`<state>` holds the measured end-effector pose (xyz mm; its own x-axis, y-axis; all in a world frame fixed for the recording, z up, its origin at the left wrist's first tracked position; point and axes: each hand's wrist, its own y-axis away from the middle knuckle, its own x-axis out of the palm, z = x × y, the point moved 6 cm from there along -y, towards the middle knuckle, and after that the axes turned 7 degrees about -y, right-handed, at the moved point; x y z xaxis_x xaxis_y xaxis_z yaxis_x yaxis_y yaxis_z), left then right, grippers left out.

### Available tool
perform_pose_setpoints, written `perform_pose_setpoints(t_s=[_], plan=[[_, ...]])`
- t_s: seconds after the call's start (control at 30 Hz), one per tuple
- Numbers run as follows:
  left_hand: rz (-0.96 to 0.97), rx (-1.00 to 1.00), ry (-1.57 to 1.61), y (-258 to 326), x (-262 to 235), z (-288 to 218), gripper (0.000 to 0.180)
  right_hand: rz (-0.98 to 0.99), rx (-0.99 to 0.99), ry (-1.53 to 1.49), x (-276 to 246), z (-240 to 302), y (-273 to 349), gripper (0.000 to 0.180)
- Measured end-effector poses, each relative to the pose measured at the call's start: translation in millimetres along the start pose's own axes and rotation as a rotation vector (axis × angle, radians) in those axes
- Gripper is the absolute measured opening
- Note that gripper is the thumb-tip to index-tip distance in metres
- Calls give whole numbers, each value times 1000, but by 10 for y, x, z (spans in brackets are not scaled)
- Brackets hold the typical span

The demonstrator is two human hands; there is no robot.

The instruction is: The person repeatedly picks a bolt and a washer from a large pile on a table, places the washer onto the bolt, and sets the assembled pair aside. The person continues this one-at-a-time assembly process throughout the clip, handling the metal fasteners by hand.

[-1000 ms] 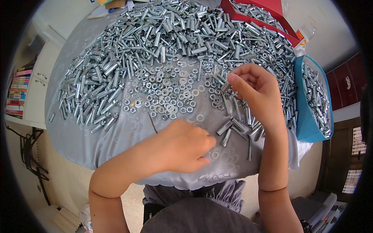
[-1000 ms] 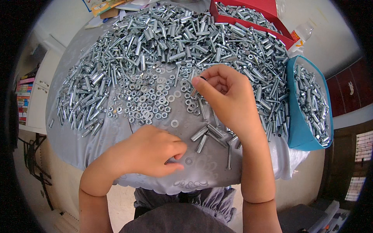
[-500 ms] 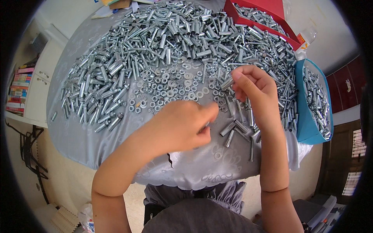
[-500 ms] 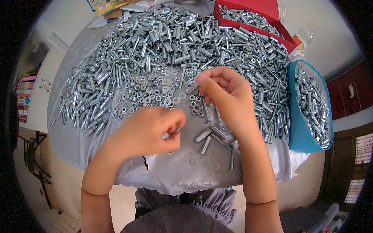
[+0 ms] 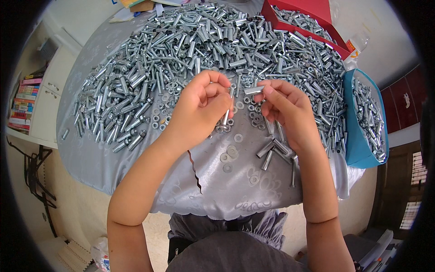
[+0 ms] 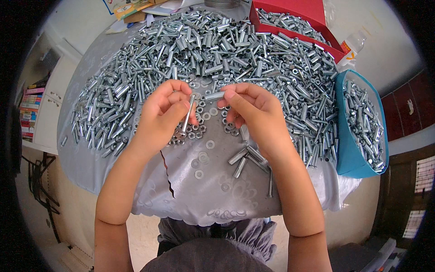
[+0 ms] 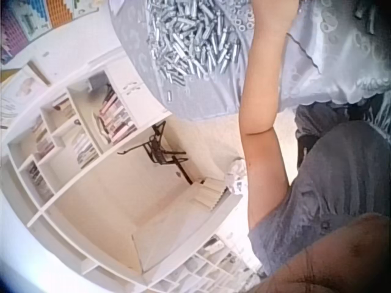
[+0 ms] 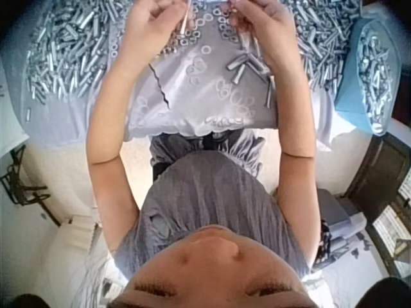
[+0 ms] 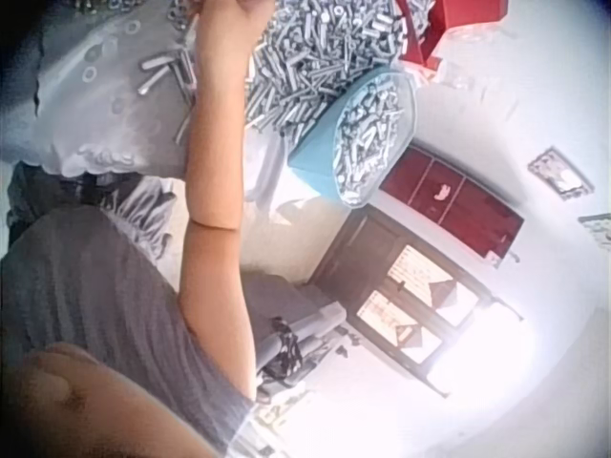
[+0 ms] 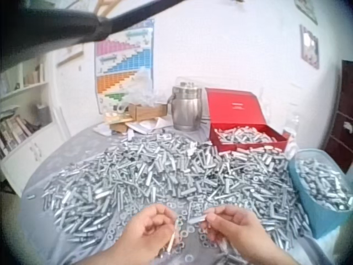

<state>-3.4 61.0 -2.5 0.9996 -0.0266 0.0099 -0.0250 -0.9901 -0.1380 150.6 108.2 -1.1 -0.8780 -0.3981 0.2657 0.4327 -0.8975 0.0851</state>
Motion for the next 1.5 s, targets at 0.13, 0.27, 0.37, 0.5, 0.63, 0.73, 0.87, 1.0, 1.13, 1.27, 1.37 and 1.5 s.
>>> perform_pose_setpoints(t_s=[0.13,0.27,0.37,0.5,0.63,0.73,0.87,1.0,1.13,1.27,1.37,1.5], plan=[[29,-104,73,24,70,8,16,10,-16,21,-6,-2,-11,25],[74,-80,-11,29,99,2,16,30,-24,54,6,2,-3,26],[81,-72,-47,25,88,-8,17,25,-46,89,3,16,6,25],[71,-94,-16,29,69,-48,18,65,-39,109,47,19,32,23],[26,-1,-162,40,27,-30,20,146,-81,90,148,7,62,23],[-46,-93,-143,49,-23,8,23,171,-61,53,224,-26,91,22],[-128,-138,-217,58,-66,43,29,197,-61,54,295,-39,129,21],[-135,-153,-260,70,-86,38,28,199,-139,131,314,-67,141,22],[-197,-146,-115,91,40,74,34,292,-240,273,454,-123,198,22],[-183,-270,105,81,74,192,39,286,-276,266,495,-164,208,21],[-103,-389,167,91,100,194,42,273,-333,371,486,-114,215,20],[177,-548,185,143,224,208,45,227,-435,509,459,1,221,16]])
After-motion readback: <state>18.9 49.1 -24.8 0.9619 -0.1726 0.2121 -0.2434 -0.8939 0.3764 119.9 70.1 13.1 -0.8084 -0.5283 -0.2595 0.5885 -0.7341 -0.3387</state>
